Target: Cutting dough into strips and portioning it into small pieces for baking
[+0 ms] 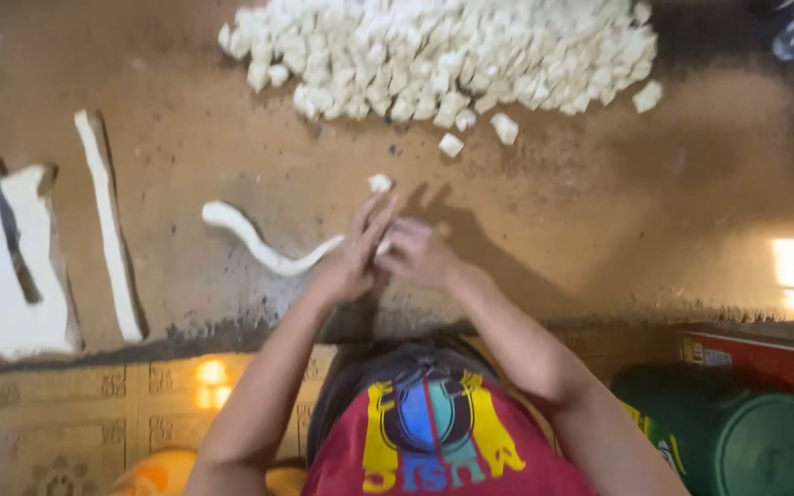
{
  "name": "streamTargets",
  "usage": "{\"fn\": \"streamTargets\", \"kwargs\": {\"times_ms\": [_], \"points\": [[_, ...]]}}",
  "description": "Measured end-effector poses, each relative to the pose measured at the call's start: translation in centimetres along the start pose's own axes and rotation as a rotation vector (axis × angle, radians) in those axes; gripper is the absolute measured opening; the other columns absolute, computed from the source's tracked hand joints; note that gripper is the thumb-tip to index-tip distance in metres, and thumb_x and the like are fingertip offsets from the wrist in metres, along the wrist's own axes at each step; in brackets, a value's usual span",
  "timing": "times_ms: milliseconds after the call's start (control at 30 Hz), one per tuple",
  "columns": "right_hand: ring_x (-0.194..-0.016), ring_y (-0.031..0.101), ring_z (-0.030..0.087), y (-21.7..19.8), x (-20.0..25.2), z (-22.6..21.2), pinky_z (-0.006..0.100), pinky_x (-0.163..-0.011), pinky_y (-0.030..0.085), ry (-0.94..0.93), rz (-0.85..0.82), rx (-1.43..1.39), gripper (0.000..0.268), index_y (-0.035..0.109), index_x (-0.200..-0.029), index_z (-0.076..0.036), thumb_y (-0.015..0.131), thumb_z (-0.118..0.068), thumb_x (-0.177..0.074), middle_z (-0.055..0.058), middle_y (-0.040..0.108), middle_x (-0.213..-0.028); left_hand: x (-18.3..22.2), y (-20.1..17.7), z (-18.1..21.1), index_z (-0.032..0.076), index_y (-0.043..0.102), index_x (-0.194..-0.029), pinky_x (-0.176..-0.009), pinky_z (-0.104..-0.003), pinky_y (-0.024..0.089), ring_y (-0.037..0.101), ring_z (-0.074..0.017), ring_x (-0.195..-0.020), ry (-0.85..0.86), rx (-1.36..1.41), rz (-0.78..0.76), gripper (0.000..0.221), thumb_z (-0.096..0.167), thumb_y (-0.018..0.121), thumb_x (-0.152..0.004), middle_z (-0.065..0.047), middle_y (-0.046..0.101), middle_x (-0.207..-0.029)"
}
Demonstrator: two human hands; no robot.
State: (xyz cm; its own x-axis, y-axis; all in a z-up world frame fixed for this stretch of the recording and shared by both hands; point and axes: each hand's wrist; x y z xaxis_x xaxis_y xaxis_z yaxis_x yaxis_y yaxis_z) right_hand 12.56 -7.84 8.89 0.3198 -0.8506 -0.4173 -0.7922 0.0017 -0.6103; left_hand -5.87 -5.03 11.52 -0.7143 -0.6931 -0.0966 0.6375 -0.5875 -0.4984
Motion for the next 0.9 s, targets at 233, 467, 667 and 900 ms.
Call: {"fn": "streamTargets", "kwargs": {"times_ms": [233, 467, 667, 900], "points": [[-0.070, 0.066, 0.030, 4.4, 2.7, 4.9, 0.039, -0.061, 0.051, 0.231, 0.239, 0.160, 0.030, 0.060, -0.087, -0.019, 0.071, -0.046, -0.090, 0.007, 0.058, -0.075, 0.6, 7.0, -6.9, 0.007, 0.070, -0.096, -0.073, -0.047, 0.054, 0.071, -0.0389, -0.079, -0.184, -0.086, 0.195, 0.018, 0.021, 0.065, -0.085, -0.016, 0.070, -0.076], [-0.108, 0.070, 0.035, 1.5, 3.5, 4.6, 0.054, -0.087, 0.058, 0.587, -0.148, 0.217, 0.079, 0.048, -0.143, -0.015, 0.083, -0.046, -0.079, 0.014, 0.060, -0.128, 1.9, 1.0, -2.0, 0.011, 0.064, -0.134, -0.091, -0.052, 0.057, 0.071, -0.0392, -0.104, -0.136, 0.198, 0.109, 0.046, 0.021, 0.075, -0.090, -0.020, 0.072, -0.115], [-0.080, 0.066, 0.028, 4.5, 1.5, 2.3, 0.036, -0.071, 0.055, 0.095, 0.220, 0.104, 0.030, 0.072, -0.115, -0.014, 0.079, -0.023, -0.087, 0.004, 0.059, -0.087, -1.7, -0.6, -6.3, 0.020, 0.042, -0.159, -0.105, -0.061, 0.047, 0.059, -0.0517, -0.123, 0.170, 0.086, 0.062, 0.086, -0.004, 0.062, -0.079, -0.027, 0.059, -0.138], [-0.059, 0.065, 0.031, 3.9, 2.5, 7.2, 0.040, -0.052, 0.047, 0.510, 0.230, 0.295, 0.036, 0.054, -0.075, -0.020, 0.068, -0.047, -0.093, 0.008, 0.058, -0.060, -0.3, 3.2, -5.6, 0.012, 0.072, -0.082, -0.066, -0.049, 0.057, 0.073, -0.0393, -0.073, -0.173, -0.199, -0.040, 0.022, 0.032, 0.067, -0.088, -0.016, 0.071, -0.067]]}}
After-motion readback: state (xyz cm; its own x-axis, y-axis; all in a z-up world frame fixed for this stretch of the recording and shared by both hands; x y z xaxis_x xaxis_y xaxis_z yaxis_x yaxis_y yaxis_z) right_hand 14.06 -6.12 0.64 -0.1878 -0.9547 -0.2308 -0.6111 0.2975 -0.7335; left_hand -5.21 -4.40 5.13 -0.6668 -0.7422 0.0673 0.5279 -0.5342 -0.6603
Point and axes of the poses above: each hand's wrist, its own x-axis away from the middle knuckle, its own y-axis out of the palm, z = x × y
